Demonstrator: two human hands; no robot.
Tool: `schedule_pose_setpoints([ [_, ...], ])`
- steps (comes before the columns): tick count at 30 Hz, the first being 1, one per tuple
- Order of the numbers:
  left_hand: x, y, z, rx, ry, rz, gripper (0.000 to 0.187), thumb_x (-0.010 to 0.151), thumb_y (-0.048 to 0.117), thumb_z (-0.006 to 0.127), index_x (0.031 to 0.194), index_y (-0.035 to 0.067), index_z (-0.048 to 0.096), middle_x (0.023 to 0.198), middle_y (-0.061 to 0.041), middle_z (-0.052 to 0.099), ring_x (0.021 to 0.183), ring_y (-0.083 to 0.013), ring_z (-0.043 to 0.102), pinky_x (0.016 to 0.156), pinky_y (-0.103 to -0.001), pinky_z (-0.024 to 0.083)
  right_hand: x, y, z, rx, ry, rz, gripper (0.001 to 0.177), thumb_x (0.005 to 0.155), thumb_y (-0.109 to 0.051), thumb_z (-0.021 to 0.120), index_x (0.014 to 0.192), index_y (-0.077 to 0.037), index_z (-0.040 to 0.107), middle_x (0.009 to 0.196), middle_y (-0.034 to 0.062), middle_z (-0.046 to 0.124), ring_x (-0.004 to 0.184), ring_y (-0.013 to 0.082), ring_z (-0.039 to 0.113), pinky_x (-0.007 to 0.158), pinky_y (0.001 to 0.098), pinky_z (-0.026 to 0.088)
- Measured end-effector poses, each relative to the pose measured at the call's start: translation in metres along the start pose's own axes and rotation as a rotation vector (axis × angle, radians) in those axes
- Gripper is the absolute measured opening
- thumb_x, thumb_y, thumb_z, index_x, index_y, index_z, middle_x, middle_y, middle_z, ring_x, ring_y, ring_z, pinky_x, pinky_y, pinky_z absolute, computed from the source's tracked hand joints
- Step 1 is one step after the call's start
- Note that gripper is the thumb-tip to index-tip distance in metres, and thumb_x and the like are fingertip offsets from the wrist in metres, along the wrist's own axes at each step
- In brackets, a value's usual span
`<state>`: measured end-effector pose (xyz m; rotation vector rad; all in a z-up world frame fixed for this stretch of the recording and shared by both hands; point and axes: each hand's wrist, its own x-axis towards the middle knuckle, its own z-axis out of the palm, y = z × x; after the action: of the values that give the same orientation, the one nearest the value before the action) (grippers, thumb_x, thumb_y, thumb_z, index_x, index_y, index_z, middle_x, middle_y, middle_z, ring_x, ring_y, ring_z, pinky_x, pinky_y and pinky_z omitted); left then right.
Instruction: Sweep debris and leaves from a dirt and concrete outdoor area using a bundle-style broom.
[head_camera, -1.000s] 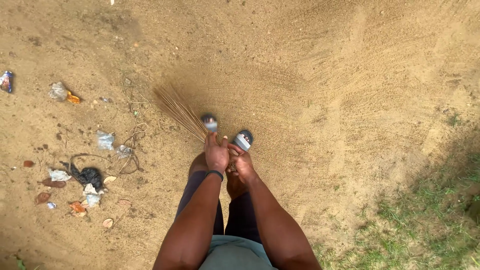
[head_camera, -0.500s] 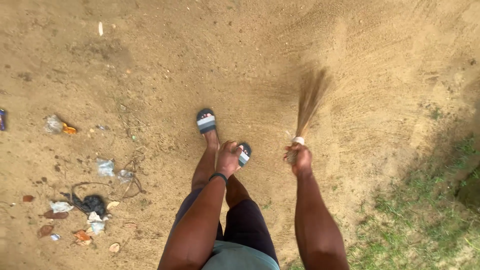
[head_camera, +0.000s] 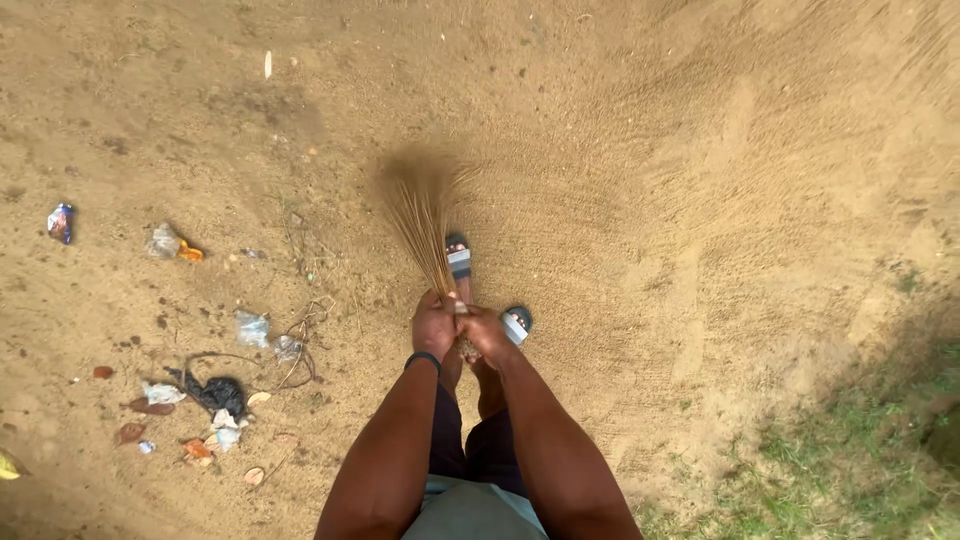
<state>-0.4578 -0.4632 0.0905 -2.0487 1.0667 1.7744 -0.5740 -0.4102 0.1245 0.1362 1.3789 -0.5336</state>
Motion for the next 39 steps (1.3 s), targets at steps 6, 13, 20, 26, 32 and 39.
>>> schedule_pose_setpoints([
  [6,0.037,-0.024,0.011,-0.007,0.005,0.118,0.039,0.098,0.039,0.065,0.12,0.007,0.065,0.108,-0.015,0.076,0.097,-0.0275,0.073,0.09,-0.039,0.055,-0.052,-0.016,-0.097,0.202,0.009,-0.05,0.078,0.071,-0.016,0.067,0.147,-0.005,0.051,0.081,0.0111,0.068,0.052,0.0159,0.056,0.042,0.0279,0.047],
  [13,0.046,0.011,0.041,0.062,-0.095,0.209,0.05,0.097,0.038,0.064,0.134,0.006,0.059,0.127,-0.015,0.069,0.113,-0.0255,0.067,0.098,-0.034,0.051,-0.068,-0.032,-0.218,0.42,0.245,-0.356,0.068,0.082,-0.008,0.057,0.149,-0.006,0.044,0.085,0.0104,0.064,0.059,0.018,0.056,0.047,0.0306,0.051],
  [20,0.056,0.029,0.04,-0.022,-0.098,0.226,0.052,0.097,0.04,0.064,0.132,0.002,0.064,0.127,-0.018,0.073,0.116,-0.0263,0.069,0.101,-0.034,0.05,0.019,-0.06,-0.221,0.341,0.37,-0.332,0.03,0.095,-0.014,0.059,0.124,-0.004,0.061,0.086,0.0174,0.065,0.056,0.0221,0.064,0.045,0.0345,0.056],
  [26,0.074,0.031,0.037,-0.056,-0.026,0.097,0.062,0.097,0.045,0.059,0.141,0.002,0.056,0.136,-0.019,0.066,0.124,-0.0298,0.063,0.105,-0.035,0.047,0.038,-0.095,-0.084,0.011,0.092,-0.114,0.038,0.086,-0.007,0.062,0.124,-0.005,0.064,0.081,0.0155,0.068,0.052,0.0206,0.063,0.04,0.0312,0.054],
  [32,0.043,0.081,0.036,-0.063,0.058,0.097,0.082,0.101,0.051,0.058,0.158,0.001,0.026,0.159,-0.023,0.036,0.14,-0.0367,0.045,0.115,-0.04,0.038,-0.005,-0.118,-0.068,-0.243,-0.051,0.006,0.069,0.084,-0.008,0.06,0.152,-0.013,0.048,0.093,0.0107,0.068,0.056,0.0162,0.061,0.046,0.0291,0.054],
  [39,0.146,0.017,0.123,0.552,0.139,0.621,0.045,0.111,0.04,0.05,0.151,0.018,0.047,0.155,-0.018,0.047,0.133,-0.034,0.05,0.107,-0.037,0.039,-0.035,-0.115,-0.207,0.279,0.069,-0.185,0.078,0.078,-0.009,0.062,0.153,-0.001,0.044,0.081,0.0106,0.063,0.054,0.017,0.055,0.043,0.0307,0.048],
])
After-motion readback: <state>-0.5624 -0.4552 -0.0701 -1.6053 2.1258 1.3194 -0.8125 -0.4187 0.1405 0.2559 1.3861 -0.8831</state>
